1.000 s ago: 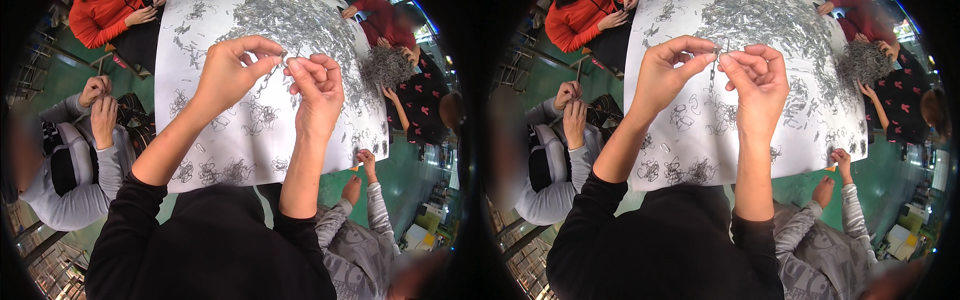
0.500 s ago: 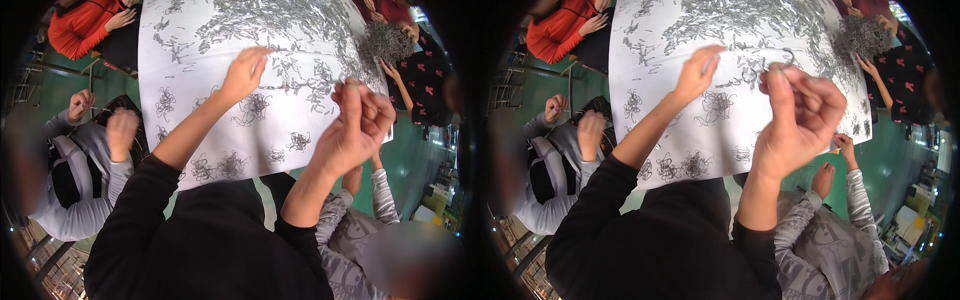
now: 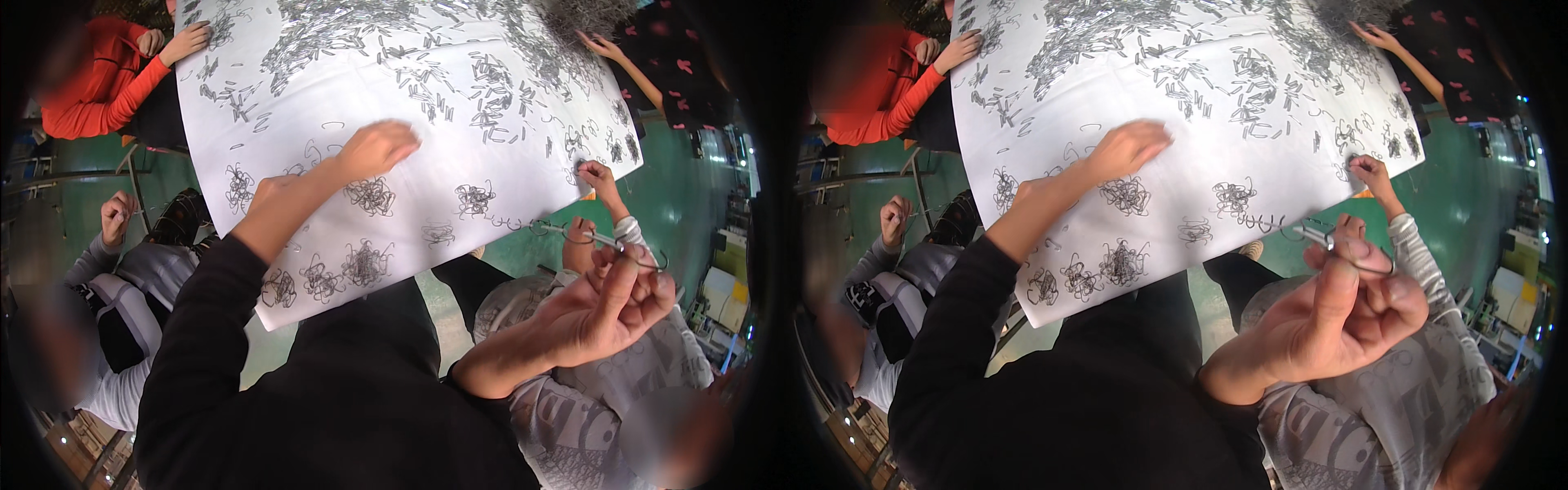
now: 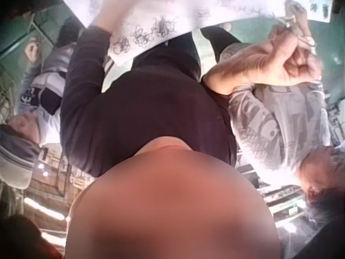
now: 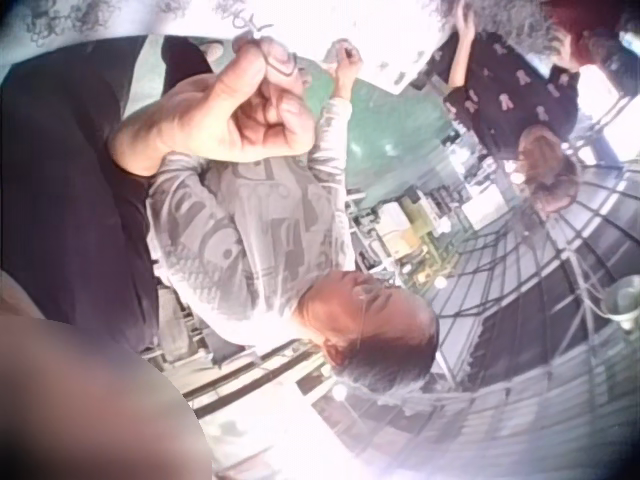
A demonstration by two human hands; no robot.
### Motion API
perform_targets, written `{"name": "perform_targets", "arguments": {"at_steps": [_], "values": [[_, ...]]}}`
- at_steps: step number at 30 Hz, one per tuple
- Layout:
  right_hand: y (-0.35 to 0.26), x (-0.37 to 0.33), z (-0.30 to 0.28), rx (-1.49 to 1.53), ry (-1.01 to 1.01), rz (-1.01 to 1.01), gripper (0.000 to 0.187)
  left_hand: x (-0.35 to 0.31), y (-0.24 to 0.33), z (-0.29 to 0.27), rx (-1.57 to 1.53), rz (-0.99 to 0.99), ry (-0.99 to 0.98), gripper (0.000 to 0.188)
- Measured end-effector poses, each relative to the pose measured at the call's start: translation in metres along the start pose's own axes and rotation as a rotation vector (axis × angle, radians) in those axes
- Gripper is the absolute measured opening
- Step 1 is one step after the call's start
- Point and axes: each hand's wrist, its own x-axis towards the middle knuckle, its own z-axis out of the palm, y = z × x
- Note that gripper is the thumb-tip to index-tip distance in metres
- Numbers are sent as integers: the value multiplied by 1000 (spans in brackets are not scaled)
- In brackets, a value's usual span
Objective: The person arranges small metal paperclips on a large white sheet of paper, forming abstract patterns. Other people around the table also place paperclips on the same sheet. The person repeatedly picks up and places paperclips in different positions throughout the clip.
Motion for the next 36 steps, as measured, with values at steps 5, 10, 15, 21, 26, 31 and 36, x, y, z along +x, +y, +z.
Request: {"name": "perform_targets", "arguments": {"at_steps": [5,10,15,21,26,31,36], "values": [[-22,-28,-6,-59,114,7,36,100,2,44,394,-237,41,47],[-36,-65,-27,-105,89,54,42,40,10,65,486,55,-195,51],[-49,-104,-52,-57,25,134,46,-14,26,48,150,-54,103,33],[-68,-140,-72,-90,0,148,44,-18,59,66,246,-310,138,16],[-73,-168,-88,-128,53,134,41,-27,74,95,375,-239,184,15],[-64,-195,-95,-171,72,212,39,-34,67,101,696,25,65,14],[-48,-213,-93,-159,39,229,37,-27,71,88,682,2,7,12]]}}
